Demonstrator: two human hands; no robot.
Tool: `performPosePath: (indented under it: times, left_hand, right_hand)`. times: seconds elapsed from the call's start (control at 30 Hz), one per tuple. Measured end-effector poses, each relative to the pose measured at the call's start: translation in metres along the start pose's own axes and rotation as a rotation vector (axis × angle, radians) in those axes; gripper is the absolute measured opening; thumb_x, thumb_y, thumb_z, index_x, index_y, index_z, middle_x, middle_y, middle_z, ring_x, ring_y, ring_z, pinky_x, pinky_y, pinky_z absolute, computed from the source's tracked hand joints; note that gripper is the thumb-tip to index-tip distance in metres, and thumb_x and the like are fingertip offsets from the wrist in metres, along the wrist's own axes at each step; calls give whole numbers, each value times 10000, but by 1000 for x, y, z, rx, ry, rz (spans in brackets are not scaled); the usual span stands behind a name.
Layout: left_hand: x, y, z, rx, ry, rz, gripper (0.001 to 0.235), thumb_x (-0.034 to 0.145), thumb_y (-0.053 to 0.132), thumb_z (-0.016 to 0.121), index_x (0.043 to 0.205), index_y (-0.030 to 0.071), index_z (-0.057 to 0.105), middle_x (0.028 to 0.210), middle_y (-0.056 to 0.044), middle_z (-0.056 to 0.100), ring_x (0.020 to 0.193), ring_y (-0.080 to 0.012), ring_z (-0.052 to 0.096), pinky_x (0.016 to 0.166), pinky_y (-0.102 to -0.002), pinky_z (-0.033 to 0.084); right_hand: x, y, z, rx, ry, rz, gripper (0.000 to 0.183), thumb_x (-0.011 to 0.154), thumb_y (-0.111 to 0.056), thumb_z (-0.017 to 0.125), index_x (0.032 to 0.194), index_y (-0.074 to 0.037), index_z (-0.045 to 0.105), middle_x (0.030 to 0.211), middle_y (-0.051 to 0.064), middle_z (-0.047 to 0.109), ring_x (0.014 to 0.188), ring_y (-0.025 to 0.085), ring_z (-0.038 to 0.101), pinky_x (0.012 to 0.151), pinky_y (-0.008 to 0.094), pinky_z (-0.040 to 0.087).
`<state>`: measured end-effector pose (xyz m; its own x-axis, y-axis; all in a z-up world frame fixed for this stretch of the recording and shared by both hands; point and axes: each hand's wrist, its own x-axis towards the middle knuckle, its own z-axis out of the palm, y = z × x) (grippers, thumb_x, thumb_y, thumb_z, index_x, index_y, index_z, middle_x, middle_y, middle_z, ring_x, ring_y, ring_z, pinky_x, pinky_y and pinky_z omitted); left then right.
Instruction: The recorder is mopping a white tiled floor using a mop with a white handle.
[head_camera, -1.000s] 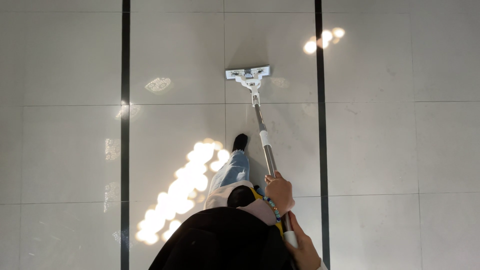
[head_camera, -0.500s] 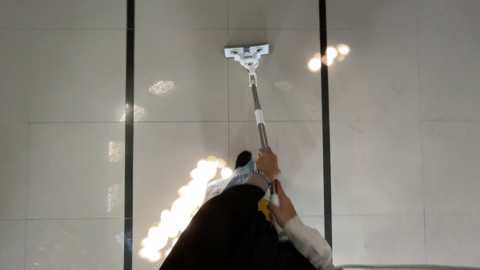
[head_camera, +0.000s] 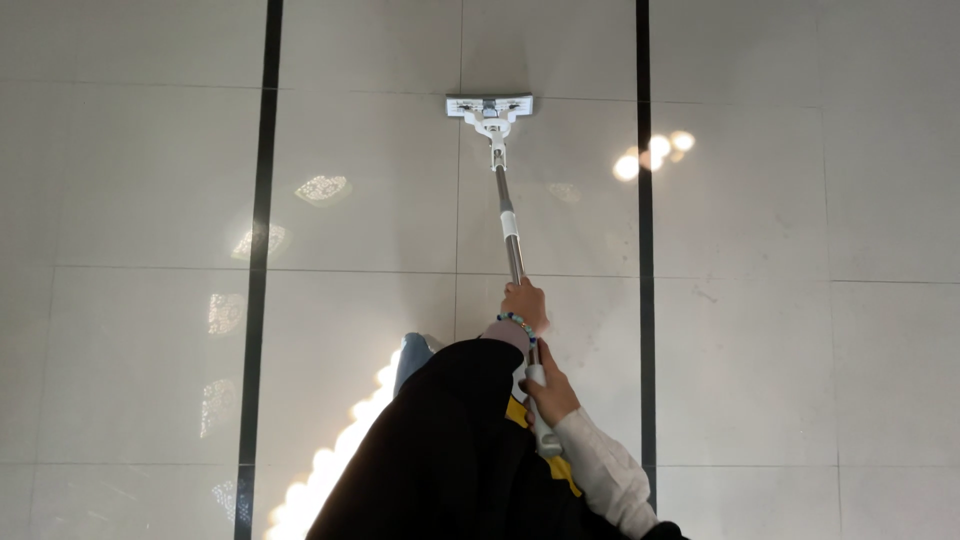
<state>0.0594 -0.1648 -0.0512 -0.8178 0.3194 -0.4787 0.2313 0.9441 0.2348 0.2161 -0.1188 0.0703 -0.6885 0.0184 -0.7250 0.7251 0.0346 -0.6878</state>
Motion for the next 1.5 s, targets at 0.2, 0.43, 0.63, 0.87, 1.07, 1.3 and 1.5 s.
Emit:
performPosePath:
  times: [0.2,0.43,0.63,0.87,1.07,1.3,1.5]
  left_hand:
    - [-97,47,15,72,-139,91,468,846,293,751,1140,-71,747,1465,-284,488,1191,-488,567,1003,-472,522]
    - [-221,104,71,215,-360,135,477,841,254,715,1254,14,726,1586,-294,385,1250,-582,537,1072,-609,433]
    - [-287,123,132,282,-329,146,766,920,210,670,1516,-161,361,1388,-491,522,1273,-643,490,843,-519,626]
    - [-325,107,112,252,-280,178,575,916,193,675,1382,-98,507,1443,-392,451,1262,-600,509,922,-577,559]
    - [-315,82,122,101,-132,163,342,820,182,763,1075,-44,754,1132,-254,702,980,-447,715,885,-506,580]
    - [-308,73,103,-47,16,207,129,736,93,779,847,28,768,814,-147,731,779,-333,739,808,-441,596]
    - [-241,66,113,-112,164,152,218,698,24,765,905,-27,717,897,-258,699,952,-441,679,720,-445,644]
  right_hand:
    - [-74,67,-31,-30,-43,62,916,894,-66,559,1631,-324,81,678,133,577,445,202,518,424,360,476]
    - [-186,168,-43,-140,-9,160,934,891,-124,576,1618,-358,40,1001,140,640,464,188,547,437,342,500]
    - [-249,261,-39,-132,-8,48,910,859,-145,606,1632,-238,134,1363,213,619,854,213,615,757,317,509]
    - [-261,265,-7,-67,-3,-184,868,843,-126,590,1611,-122,186,1544,149,500,1360,240,523,1121,319,362]
    - [-236,274,3,-96,6,-294,883,827,-96,605,1593,-42,169,1612,171,371,1458,245,391,1173,330,297]
    - [-226,247,5,-61,3,-205,935,787,-114,607,1598,-56,146,1589,186,411,1391,259,509,1122,331,403]
    - [-168,232,-5,-25,46,-252,870,856,-86,613,1616,-80,189,1135,206,588,911,249,588,764,339,484]
